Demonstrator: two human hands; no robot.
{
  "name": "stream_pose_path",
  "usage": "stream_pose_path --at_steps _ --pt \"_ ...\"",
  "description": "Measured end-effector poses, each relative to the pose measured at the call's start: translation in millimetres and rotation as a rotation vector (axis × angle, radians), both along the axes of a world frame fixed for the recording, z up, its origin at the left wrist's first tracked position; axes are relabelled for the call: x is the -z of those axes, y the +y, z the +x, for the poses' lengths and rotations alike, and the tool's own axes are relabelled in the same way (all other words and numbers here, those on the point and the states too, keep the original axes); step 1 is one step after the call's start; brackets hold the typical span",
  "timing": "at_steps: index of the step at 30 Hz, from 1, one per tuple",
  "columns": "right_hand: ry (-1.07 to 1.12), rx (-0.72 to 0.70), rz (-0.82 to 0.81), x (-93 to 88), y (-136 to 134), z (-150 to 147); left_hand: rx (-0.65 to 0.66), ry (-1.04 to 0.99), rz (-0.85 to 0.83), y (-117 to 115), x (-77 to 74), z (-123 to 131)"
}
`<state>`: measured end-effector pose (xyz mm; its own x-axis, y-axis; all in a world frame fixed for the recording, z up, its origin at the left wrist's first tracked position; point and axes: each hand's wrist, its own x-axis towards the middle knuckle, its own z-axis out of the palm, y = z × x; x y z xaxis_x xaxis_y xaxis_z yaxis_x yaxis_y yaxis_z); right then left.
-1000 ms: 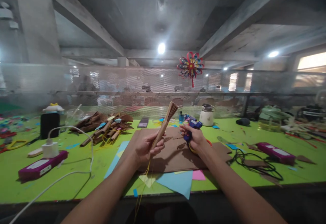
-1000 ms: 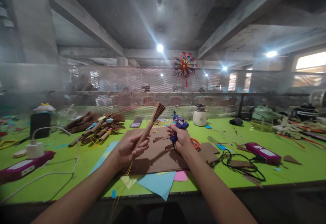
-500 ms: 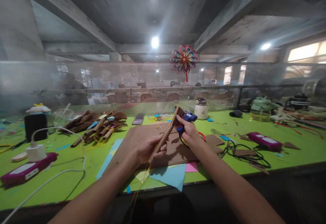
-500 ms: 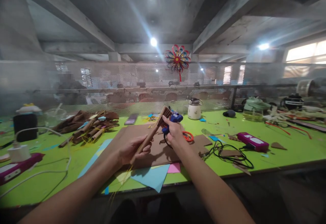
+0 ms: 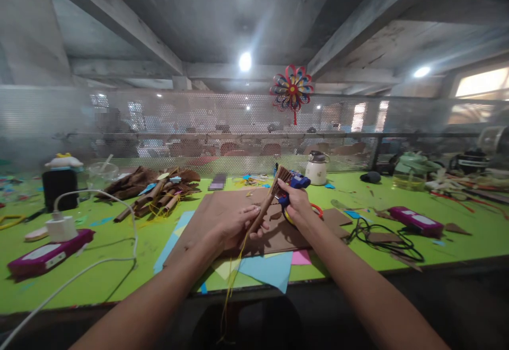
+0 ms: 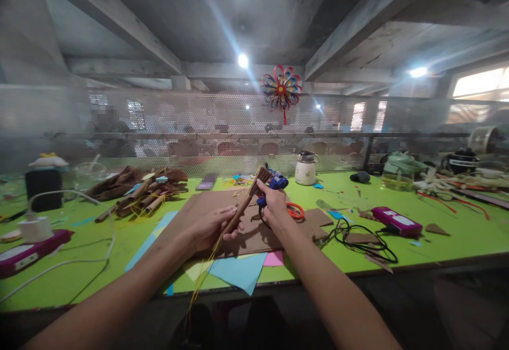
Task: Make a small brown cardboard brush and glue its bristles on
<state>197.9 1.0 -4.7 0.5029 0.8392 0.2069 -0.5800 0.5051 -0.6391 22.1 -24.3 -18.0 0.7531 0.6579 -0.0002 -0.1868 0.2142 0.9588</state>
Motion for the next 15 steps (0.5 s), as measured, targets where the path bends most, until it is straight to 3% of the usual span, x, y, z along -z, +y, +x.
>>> stream_pose_path --at_steps 3,9,15 --pt "-0.016 -0.02 -0.007 0.1 0 0 0.039 0.035 -0.026 2 2.2 0" --pt "0.044 -0.069 -0.03 -2.9 -6 3 -0.007 0.033 -0.027 7 2.0 -4" --pt "-0.281 -0.213 -0.141 8.7 -12 5 0.005 -0.096 -0.006 7 -10.8 -14"
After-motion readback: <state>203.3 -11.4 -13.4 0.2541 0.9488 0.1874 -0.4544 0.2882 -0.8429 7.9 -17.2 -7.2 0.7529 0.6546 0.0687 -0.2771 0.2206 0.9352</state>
